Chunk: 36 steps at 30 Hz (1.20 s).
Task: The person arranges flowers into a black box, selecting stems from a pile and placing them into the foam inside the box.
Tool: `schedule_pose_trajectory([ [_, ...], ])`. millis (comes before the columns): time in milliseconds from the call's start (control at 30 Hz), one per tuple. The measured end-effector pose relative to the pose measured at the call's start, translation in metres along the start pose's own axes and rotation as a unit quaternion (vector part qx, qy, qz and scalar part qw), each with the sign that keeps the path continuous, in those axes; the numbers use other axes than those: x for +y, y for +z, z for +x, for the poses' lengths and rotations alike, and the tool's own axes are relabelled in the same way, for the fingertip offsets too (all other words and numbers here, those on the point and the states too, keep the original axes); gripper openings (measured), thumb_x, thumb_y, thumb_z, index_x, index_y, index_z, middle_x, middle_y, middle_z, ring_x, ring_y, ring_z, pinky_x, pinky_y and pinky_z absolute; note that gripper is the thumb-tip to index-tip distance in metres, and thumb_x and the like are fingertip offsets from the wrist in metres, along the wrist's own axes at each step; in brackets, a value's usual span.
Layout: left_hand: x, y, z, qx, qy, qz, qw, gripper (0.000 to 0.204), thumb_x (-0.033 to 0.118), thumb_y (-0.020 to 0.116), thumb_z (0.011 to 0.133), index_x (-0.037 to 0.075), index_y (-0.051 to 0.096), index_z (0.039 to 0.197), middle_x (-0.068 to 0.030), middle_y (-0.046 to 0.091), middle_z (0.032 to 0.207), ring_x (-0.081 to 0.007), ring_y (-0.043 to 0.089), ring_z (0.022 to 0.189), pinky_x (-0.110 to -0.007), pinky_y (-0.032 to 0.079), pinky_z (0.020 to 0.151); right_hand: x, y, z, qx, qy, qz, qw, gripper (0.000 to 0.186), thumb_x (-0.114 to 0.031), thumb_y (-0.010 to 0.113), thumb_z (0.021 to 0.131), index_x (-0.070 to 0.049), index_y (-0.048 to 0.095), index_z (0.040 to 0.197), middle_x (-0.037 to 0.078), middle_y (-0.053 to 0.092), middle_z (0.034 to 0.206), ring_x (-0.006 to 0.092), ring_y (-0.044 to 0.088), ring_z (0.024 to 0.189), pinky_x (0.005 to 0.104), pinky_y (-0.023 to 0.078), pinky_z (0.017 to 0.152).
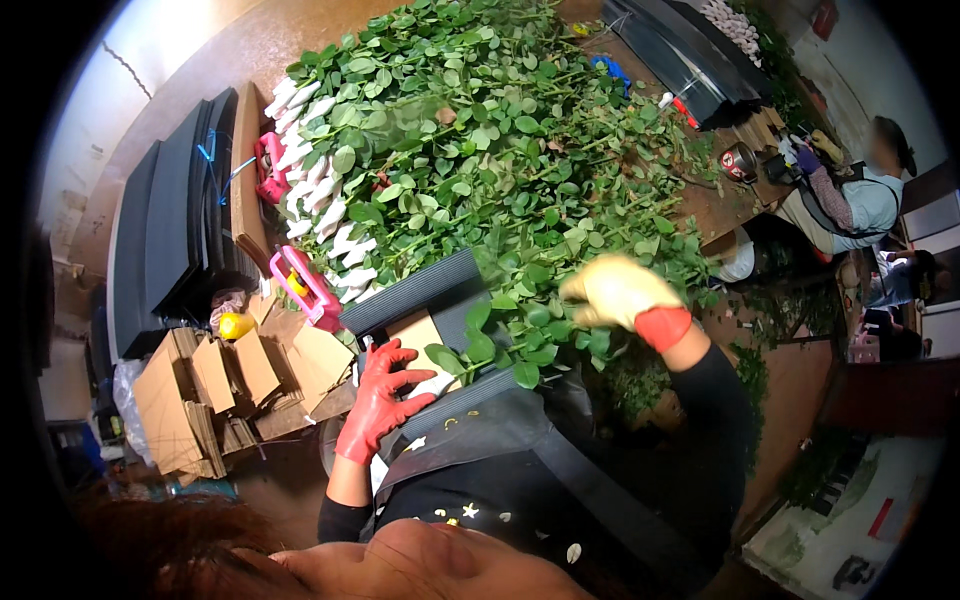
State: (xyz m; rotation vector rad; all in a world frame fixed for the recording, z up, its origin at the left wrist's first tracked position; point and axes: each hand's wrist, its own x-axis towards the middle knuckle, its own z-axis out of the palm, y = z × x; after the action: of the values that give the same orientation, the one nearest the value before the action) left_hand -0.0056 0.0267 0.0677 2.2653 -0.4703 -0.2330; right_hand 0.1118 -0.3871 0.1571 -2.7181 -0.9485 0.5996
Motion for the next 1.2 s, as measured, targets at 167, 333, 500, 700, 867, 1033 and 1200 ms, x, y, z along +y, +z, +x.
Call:
schedule_pose_trajectory([
  [167, 0.012, -0.012, 0.002, -0.046, -0.006, -0.005, 0.999, 0.039, 0.037, 0.089, 0.079, 0.021, 0.083, 0.114, -0.0158, 0.063, 0.135, -0.0448, 0.046, 0.142, -0.059, 0.029, 0.122, -0.022, -0.024, 0.142, 0.266, -0.083, -0.004, 0.96, 0.024, -0.024, 0.067, 0.096, -0.009, 0.072, 0.115, 0.014, 0.075, 0.096, 0.0348, 0.072, 0.089, 0.0472, 0.057, 0.085],
  [333, 0.016, -0.007, 0.005, -0.043, 0.003, 0.031, 0.999, 0.038, 0.035, 0.088, 0.082, 0.02, 0.083, 0.117, -0.0152, 0.062, 0.137, -0.0434, 0.044, 0.145, -0.055, 0.028, 0.124, 0.004, 0.021, 0.239, 0.062, -0.034, -0.275, 0.959, 0.02, -0.022, 0.069, 0.09, -0.013, 0.08, 0.104, 0.009, 0.078, 0.095, 0.0324, 0.076, 0.09, 0.0459, 0.059, 0.085],
  [500, 0.006, 0.0, 0.003, -0.031, 0.0, 0.027, 0.999, 0.039, 0.037, 0.089, 0.079, 0.021, 0.083, 0.115, -0.0143, 0.065, 0.137, -0.0425, 0.046, 0.145, -0.057, 0.025, 0.126, -0.025, -0.029, 0.182, 0.413, -0.187, -0.015, 0.891, 0.02, -0.016, 0.07, 0.086, -0.012, 0.076, 0.105, 0.007, 0.075, 0.093, 0.0295, 0.072, 0.087, 0.0413, 0.058, 0.078],
  [700, 0.002, 0.0, 0.002, 0.002, -0.029, -0.032, 0.999, 0.086, 0.034, 0.094, 0.072, 0.017, 0.057, 0.148, -0.0121, 0.069, 0.135, -0.0355, 0.053, 0.141, -0.053, 0.033, 0.123, -0.051, -0.033, 0.054, 0.205, -0.253, -0.032, 0.945, 0.027, -0.013, 0.068, 0.086, -0.015, 0.073, 0.112, 0.007, 0.071, 0.082, 0.0355, 0.07, 0.072, 0.0465, 0.053, 0.056],
  [867, 0.009, 0.0, 0.005, 0.043, -0.06, -0.058, 0.996, 0.106, 0.031, 0.098, 0.067, 0.018, 0.049, 0.16, -0.0093, 0.074, 0.129, -0.0318, 0.056, 0.137, -0.051, 0.032, 0.122, -0.03, 0.034, 0.026, 0.055, -0.066, -0.103, 0.991, 0.011, -0.017, 0.065, 0.085, -0.013, 0.074, 0.089, 0.013, 0.069, 0.075, 0.0361, 0.07, 0.069, 0.0477, 0.052, 0.057],
  [1033, -0.005, 0.007, -0.001, 0.027, 0.0, -0.011, 1.0, 0.078, 0.038, 0.095, 0.069, 0.02, 0.069, 0.14, -0.0028, 0.075, 0.131, -0.035, 0.054, 0.14, -0.058, 0.027, 0.124, -0.015, 0.065, 0.031, -0.066, 0.003, -0.126, 0.99, 0.011, -0.019, 0.068, 0.083, -0.012, 0.075, 0.088, 0.015, 0.07, 0.077, 0.0371, 0.072, 0.076, 0.0476, 0.056, 0.065],
  [1200, -0.005, 0.002, -0.005, 0.006, -0.022, -0.016, 1.0, 0.067, 0.042, 0.094, 0.07, 0.023, 0.076, 0.131, -0.0033, 0.073, 0.134, -0.0353, 0.049, 0.145, -0.059, 0.022, 0.127, -0.002, -0.022, 0.06, 0.045, -0.047, 0.015, 0.998, 0.027, -0.035, 0.066, 0.095, -0.012, 0.074, 0.109, 0.017, 0.074, 0.095, 0.0377, 0.072, 0.087, 0.0481, 0.06, 0.083],
])
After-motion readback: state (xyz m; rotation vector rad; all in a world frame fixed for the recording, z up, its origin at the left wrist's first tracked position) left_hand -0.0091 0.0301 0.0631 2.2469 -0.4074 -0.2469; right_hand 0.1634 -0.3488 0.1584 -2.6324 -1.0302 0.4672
